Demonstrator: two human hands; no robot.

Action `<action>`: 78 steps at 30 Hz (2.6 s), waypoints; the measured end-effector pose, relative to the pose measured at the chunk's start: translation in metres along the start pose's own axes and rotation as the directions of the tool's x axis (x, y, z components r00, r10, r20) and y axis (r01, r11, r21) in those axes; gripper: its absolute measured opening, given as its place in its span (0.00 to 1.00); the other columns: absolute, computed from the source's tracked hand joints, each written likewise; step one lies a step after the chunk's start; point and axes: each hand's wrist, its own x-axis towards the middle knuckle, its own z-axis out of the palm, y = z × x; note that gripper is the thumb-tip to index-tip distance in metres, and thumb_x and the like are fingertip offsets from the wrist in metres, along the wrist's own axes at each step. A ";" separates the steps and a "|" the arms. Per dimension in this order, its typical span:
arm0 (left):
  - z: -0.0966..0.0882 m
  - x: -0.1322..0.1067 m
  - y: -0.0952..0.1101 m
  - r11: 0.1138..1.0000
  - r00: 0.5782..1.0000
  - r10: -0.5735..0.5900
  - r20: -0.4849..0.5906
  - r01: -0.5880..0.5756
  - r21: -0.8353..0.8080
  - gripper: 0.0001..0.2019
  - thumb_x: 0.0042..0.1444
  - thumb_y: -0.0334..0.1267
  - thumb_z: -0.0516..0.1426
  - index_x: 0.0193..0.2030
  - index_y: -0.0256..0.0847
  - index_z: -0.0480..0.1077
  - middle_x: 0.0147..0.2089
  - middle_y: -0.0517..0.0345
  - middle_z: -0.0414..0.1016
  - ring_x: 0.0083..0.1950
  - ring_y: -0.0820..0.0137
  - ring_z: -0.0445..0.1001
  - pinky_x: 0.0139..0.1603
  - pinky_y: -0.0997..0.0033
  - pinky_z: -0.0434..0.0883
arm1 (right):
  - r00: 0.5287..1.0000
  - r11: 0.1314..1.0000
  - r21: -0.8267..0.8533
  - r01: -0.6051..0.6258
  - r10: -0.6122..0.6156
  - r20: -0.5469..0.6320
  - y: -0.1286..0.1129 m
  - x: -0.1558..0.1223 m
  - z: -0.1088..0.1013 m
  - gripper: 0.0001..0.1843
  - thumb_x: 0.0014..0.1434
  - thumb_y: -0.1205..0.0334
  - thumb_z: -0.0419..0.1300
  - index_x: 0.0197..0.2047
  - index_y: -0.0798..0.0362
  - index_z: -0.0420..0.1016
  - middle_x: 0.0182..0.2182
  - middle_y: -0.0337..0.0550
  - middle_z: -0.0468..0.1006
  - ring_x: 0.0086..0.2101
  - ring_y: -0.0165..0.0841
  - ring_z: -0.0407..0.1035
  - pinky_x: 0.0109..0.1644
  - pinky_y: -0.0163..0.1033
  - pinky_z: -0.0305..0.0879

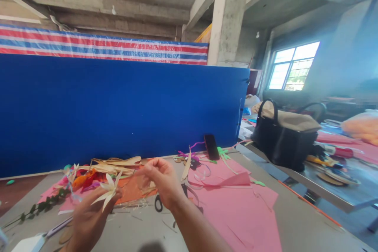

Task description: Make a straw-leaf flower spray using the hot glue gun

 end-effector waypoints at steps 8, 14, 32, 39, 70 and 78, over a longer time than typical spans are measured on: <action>0.006 0.012 -0.006 0.986 0.988 -0.155 0.020 0.156 -0.053 0.07 0.49 0.39 0.66 0.30 0.37 0.78 0.24 0.59 0.75 0.26 0.69 0.72 0.26 0.75 0.70 | 0.998 0.996 -0.085 -0.022 0.017 -0.052 0.023 0.014 -0.010 0.14 0.51 0.56 0.69 0.27 0.58 0.74 0.22 0.43 0.81 0.19 0.24 0.67 0.25 0.30 0.62; 0.011 0.020 -0.016 0.952 0.966 -0.260 -0.002 0.256 -0.168 0.10 0.46 0.42 0.67 0.30 0.37 0.79 0.26 0.56 0.78 0.29 0.67 0.76 0.33 0.71 0.73 | 0.995 0.992 -0.088 -0.089 0.084 -0.058 0.043 0.027 -0.021 0.12 0.51 0.58 0.69 0.31 0.57 0.74 0.26 0.45 0.83 0.20 0.24 0.67 0.23 0.28 0.59; 0.017 0.020 -0.018 0.821 0.899 -0.420 0.121 0.433 -0.372 0.07 0.51 0.40 0.65 0.33 0.39 0.78 0.28 0.60 0.77 0.34 0.69 0.74 0.41 0.71 0.70 | 0.987 0.968 -0.231 -0.102 0.127 0.099 0.040 0.014 -0.004 0.09 0.51 0.65 0.67 0.38 0.51 0.81 0.38 0.43 0.84 0.38 0.32 0.75 0.45 0.39 0.68; 0.019 0.017 -0.020 0.816 0.908 -0.392 0.146 0.417 -0.401 0.07 0.51 0.39 0.65 0.34 0.39 0.78 0.28 0.59 0.75 0.33 0.68 0.71 0.38 0.70 0.69 | 0.986 0.979 -0.204 -0.006 0.040 0.161 0.056 0.010 0.001 0.22 0.47 0.65 0.70 0.48 0.50 0.77 0.38 0.42 0.82 0.37 0.33 0.74 0.45 0.42 0.69; 0.006 0.032 -0.014 0.864 0.916 -0.396 0.058 0.394 -0.313 0.08 0.47 0.37 0.66 0.36 0.40 0.79 0.36 0.52 0.82 0.39 0.62 0.78 0.42 0.66 0.73 | 0.877 0.971 -0.077 -0.227 0.238 0.418 0.073 0.013 -0.013 0.40 0.42 0.69 0.75 0.59 0.50 0.69 0.23 0.34 0.80 0.25 0.27 0.73 0.33 0.34 0.68; 0.006 0.033 -0.007 0.923 0.937 -0.348 0.013 0.345 -0.171 0.10 0.52 0.44 0.62 0.33 0.39 0.77 0.25 0.57 0.77 0.30 0.65 0.75 0.29 0.71 0.70 | 0.841 0.952 -0.144 -0.268 0.305 0.447 0.074 0.014 -0.014 0.46 0.42 0.69 0.75 0.63 0.49 0.64 0.24 0.35 0.80 0.26 0.27 0.74 0.34 0.33 0.69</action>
